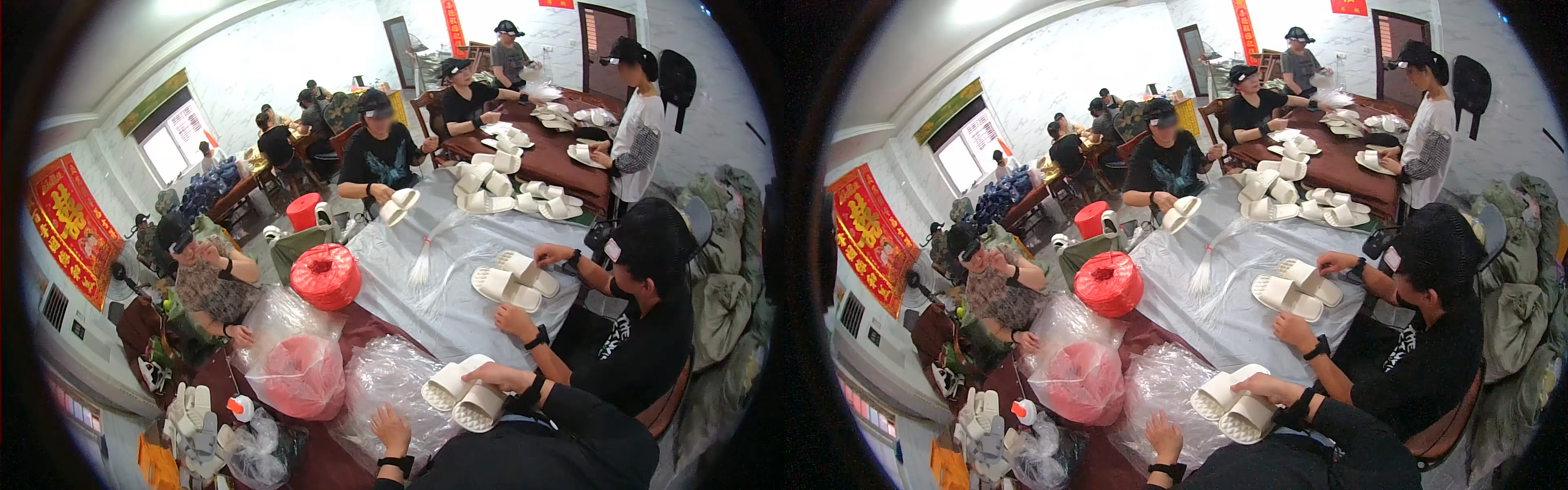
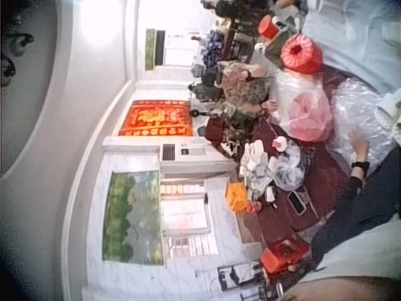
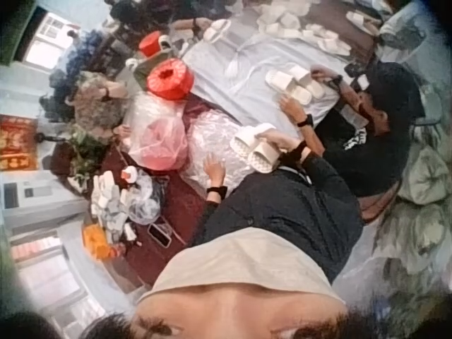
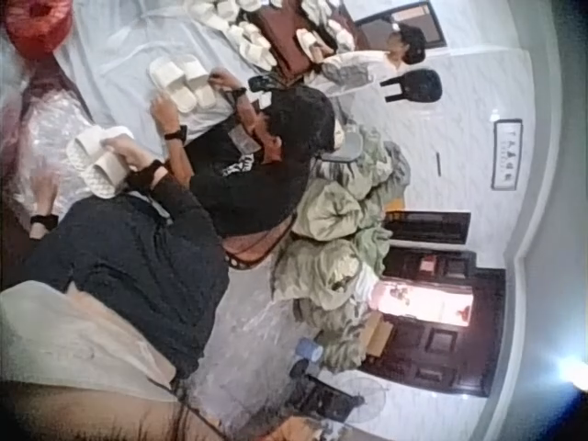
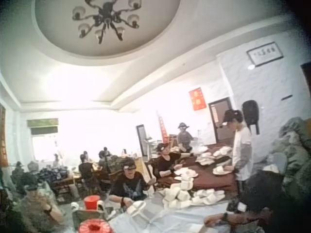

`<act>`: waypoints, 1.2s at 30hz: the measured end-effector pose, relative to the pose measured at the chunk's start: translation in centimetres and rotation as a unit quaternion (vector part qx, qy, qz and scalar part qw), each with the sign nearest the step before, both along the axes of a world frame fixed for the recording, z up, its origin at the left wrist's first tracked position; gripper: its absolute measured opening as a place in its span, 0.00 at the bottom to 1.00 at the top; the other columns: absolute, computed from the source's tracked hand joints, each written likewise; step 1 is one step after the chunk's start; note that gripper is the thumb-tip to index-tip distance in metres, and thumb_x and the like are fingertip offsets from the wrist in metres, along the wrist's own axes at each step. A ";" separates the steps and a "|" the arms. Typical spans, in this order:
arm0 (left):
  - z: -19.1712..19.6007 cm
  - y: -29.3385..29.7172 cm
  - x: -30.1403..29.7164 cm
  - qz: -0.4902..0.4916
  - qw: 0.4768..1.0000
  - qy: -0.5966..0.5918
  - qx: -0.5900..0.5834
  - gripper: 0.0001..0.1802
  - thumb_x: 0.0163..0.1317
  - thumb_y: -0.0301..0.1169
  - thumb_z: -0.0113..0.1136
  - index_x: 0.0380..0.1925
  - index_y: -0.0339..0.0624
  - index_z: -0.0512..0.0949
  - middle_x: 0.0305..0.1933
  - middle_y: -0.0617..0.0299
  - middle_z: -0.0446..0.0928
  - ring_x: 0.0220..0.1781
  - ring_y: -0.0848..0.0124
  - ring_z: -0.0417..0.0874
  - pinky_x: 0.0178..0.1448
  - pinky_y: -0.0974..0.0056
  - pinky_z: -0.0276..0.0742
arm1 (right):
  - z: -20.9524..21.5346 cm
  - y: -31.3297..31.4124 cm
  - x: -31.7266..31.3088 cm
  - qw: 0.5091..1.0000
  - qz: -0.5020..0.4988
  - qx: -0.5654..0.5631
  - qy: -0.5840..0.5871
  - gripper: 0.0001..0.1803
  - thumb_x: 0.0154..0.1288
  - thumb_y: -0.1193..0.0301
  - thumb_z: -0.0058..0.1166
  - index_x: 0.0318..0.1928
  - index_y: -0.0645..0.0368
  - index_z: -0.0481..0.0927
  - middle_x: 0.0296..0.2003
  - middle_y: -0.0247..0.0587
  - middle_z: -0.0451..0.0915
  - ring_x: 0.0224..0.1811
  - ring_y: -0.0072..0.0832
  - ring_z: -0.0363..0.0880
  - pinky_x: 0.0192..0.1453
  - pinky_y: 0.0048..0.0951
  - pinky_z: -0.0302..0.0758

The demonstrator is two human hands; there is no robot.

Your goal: Assembling white slippers and packing them into bags in a manufacturing setting.

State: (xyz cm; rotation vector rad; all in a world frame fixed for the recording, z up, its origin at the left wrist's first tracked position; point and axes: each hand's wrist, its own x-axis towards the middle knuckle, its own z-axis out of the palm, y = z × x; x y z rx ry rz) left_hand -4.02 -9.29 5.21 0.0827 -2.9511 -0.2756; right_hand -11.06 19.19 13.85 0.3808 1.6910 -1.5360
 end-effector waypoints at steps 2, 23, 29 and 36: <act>-2.4 -1.6 1.1 0.054 0.996 -0.019 -0.073 0.27 0.52 0.36 0.54 0.53 0.42 0.67 0.50 0.45 0.70 0.54 0.52 0.69 0.54 0.51 0.64 | 0.3 -0.7 -0.3 1.000 0.023 0.005 0.002 0.25 0.55 0.58 0.55 0.48 0.63 0.72 0.36 0.38 0.75 0.33 0.22 0.72 0.31 0.23 0.69; 2.4 1.1 -3.7 0.094 0.968 -0.029 0.231 0.22 0.60 0.31 0.41 0.54 0.32 0.62 0.31 0.43 0.76 0.31 0.48 0.78 0.34 0.51 0.74 | 0.0 -3.1 -1.4 0.983 0.035 -0.142 -0.111 0.19 0.60 0.74 0.49 0.50 0.68 0.65 0.41 0.47 0.75 0.38 0.37 0.78 0.41 0.37 0.78; 6.2 1.8 -2.9 0.091 0.957 -0.041 0.272 0.26 0.64 0.43 0.41 0.55 0.36 0.62 0.26 0.42 0.75 0.31 0.47 0.77 0.34 0.50 0.72 | -0.6 -5.0 -1.3 0.981 -0.002 -0.113 -0.158 0.19 0.60 0.74 0.50 0.49 0.68 0.65 0.39 0.47 0.75 0.36 0.38 0.78 0.39 0.38 0.78; 6.2 4.4 -1.8 0.017 0.947 -0.067 0.314 0.29 0.62 0.42 0.45 0.56 0.31 0.60 0.24 0.37 0.74 0.30 0.44 0.76 0.34 0.48 0.70 | -4.0 -3.3 -1.3 0.973 -0.100 -0.177 -0.107 0.18 0.63 0.70 0.45 0.51 0.66 0.65 0.42 0.48 0.75 0.40 0.39 0.77 0.42 0.39 0.76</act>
